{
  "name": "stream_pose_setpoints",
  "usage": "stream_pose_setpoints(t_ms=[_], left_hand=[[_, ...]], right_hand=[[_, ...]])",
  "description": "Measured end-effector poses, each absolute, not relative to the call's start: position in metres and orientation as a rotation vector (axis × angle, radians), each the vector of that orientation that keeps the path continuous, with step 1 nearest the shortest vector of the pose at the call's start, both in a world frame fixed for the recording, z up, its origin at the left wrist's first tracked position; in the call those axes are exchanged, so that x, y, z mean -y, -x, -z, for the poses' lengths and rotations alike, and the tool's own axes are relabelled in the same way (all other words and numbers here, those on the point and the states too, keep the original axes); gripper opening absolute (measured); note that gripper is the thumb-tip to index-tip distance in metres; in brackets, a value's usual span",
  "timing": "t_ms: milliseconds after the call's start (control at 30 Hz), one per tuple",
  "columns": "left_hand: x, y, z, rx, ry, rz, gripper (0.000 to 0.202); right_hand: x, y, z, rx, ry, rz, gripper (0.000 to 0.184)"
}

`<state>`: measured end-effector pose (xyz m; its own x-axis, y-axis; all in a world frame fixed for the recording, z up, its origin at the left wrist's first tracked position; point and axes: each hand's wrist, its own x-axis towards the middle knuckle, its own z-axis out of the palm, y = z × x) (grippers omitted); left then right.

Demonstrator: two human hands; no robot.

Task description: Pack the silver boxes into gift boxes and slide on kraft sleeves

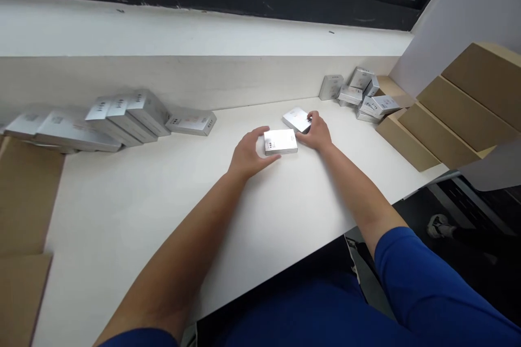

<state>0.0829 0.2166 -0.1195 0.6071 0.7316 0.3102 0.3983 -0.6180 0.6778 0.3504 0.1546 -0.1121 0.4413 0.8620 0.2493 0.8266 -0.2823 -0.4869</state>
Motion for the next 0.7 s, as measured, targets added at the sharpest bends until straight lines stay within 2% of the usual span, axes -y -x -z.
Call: stream_pose_setpoints(t_ms=[67, 100, 233, 400, 633, 700], left_hand=[[-0.218, -0.086, 0.118, -0.909, -2.308, -0.701, 0.110], [-0.219, -0.087, 0.117, -0.940, -2.287, -0.649, 0.115], [-0.225, -0.087, 0.120, -1.014, -2.110, -0.578, 0.108], [-0.230, -0.083, 0.125, -0.980, -1.988, -0.731, 0.101], [-0.236, -0.083, 0.132, -1.031, -1.910, -0.994, 0.099], [-0.240, -0.084, 0.134, -1.025, -1.958, -1.088, 0.098]], right_hand=[[-0.150, -0.348, 0.111, 1.369, 2.098, -0.067, 0.071], [-0.147, -0.347, 0.110, 1.344, 2.066, -0.051, 0.073], [-0.139, -0.336, 0.105, 1.326, 1.951, 0.084, 0.085], [-0.135, -0.312, 0.095, 1.541, 1.879, 0.175, 0.099], [-0.135, -0.295, 0.088, 1.725, 1.803, 0.042, 0.094], [-0.136, -0.294, 0.090, 1.716, 1.778, 0.046, 0.098]])
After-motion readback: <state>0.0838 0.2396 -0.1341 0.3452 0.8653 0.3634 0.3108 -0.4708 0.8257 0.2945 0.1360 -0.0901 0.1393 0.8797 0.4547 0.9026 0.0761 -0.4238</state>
